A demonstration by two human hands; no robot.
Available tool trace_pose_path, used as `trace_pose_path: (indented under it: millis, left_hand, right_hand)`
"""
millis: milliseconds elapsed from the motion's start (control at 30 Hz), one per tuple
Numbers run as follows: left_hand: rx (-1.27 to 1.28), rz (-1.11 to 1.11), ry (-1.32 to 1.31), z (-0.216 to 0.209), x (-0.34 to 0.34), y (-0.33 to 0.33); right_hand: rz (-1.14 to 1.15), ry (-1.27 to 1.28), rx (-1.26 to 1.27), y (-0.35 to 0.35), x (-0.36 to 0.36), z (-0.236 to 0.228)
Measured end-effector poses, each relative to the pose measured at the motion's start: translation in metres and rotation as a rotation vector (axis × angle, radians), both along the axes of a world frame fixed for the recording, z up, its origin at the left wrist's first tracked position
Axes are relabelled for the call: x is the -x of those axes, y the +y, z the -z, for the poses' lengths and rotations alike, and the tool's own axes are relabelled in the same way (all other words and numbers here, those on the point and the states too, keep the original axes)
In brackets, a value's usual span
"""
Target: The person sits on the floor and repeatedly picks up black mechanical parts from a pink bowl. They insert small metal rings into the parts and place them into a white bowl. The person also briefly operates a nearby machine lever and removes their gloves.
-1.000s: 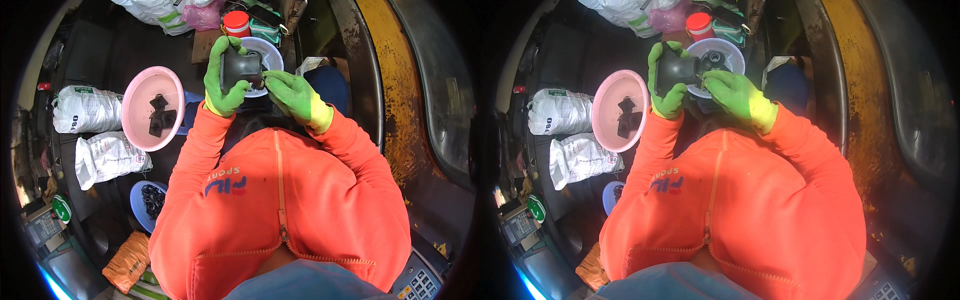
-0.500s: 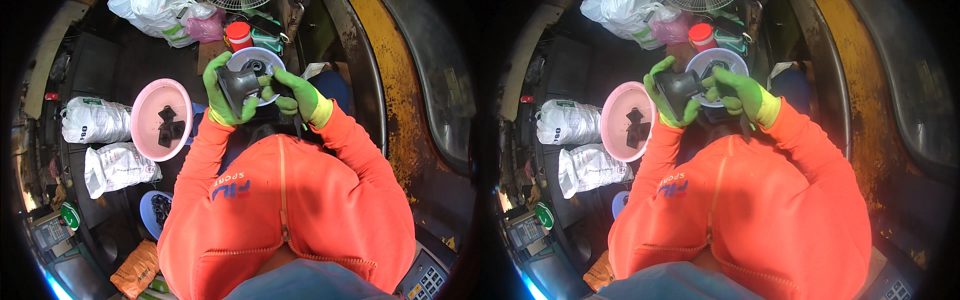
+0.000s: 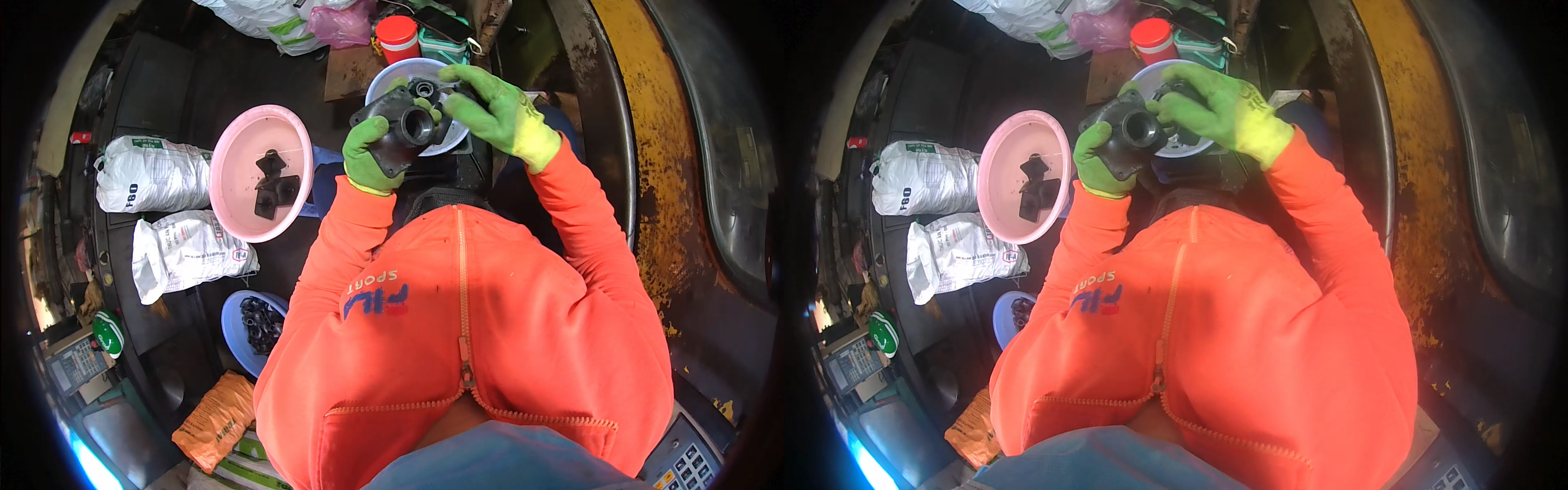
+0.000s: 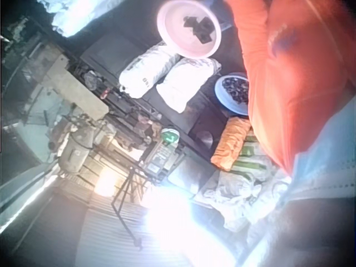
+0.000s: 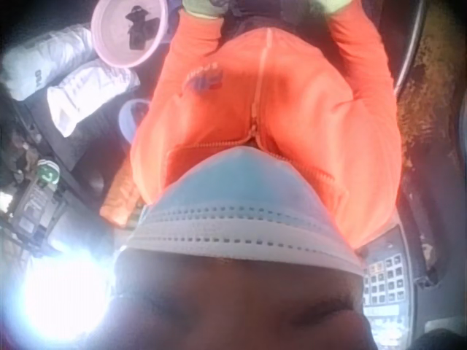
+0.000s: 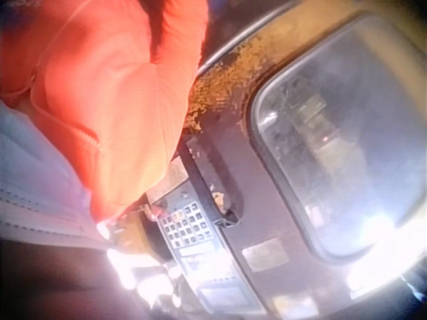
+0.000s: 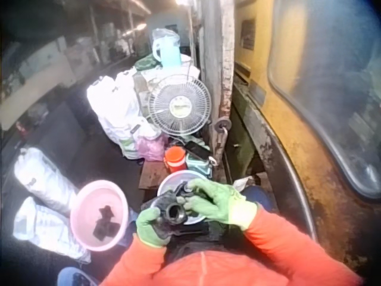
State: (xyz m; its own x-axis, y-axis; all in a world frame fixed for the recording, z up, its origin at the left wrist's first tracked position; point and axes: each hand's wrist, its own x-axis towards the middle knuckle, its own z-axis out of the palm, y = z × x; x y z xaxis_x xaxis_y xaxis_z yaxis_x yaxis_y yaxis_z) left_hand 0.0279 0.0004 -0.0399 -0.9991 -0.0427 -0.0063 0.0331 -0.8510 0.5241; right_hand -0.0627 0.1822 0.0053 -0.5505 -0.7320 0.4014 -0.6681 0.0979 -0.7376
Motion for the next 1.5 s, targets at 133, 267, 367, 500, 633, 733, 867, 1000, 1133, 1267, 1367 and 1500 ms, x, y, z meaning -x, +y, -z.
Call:
trace_pose_path:
  millis: [133,267,367,500,633,733,867,1000,1133,1267,1367,1500]
  left_hand:
    - [0.018,0.013,-0.028,-0.004,0.001,-0.005]
    - [0.060,0.030,-0.040,-0.011,0.000,-0.003]
    - [0.098,0.015,0.004,-0.018,0.000,-0.004]
    - [0.184,-0.041,0.113,-0.025,0.000,-0.005]
    - [0.238,-0.088,0.173,-0.031,0.000,-0.005]
    - [0.229,-0.092,0.220,-0.033,0.001,-0.005]
    - [0.233,-0.106,0.328,-0.029,0.007,-0.007]
    - [0.361,-0.143,0.454,-0.024,0.012,-0.011]
    - [0.697,-0.321,0.603,-0.019,0.019,-0.016]
    - [1.029,-0.549,0.724,-0.016,0.019,-0.022]
    - [1.340,-0.673,0.801,-0.013,0.018,-0.038]
    - [1.752,-0.804,0.852,0.004,0.008,-0.061]
  right_hand:
    - [0.019,0.273,-0.034,0.005,0.000,0.005]
    - [0.068,0.453,-0.100,0.006,-0.001,0.010]
    - [0.027,0.377,-0.040,0.006,-0.006,0.012]
    - [0.082,0.247,-0.078,0.003,-0.016,0.012]
    - [0.097,0.145,-0.015,0.001,-0.027,0.009]
    - [0.100,0.075,0.005,0.001,-0.035,0.008]
    - [0.082,-0.100,0.090,-0.003,-0.041,0.009]
    - [0.050,-0.537,0.132,-0.008,-0.051,0.007]
    - [0.008,-0.914,0.164,-0.010,-0.060,-0.008]
    - [-0.058,-1.201,0.021,-0.006,-0.059,-0.025]
    - [-0.135,-1.585,0.131,-0.012,-0.057,-0.028]
    - [-0.390,-1.957,0.584,-0.020,-0.041,-0.020]
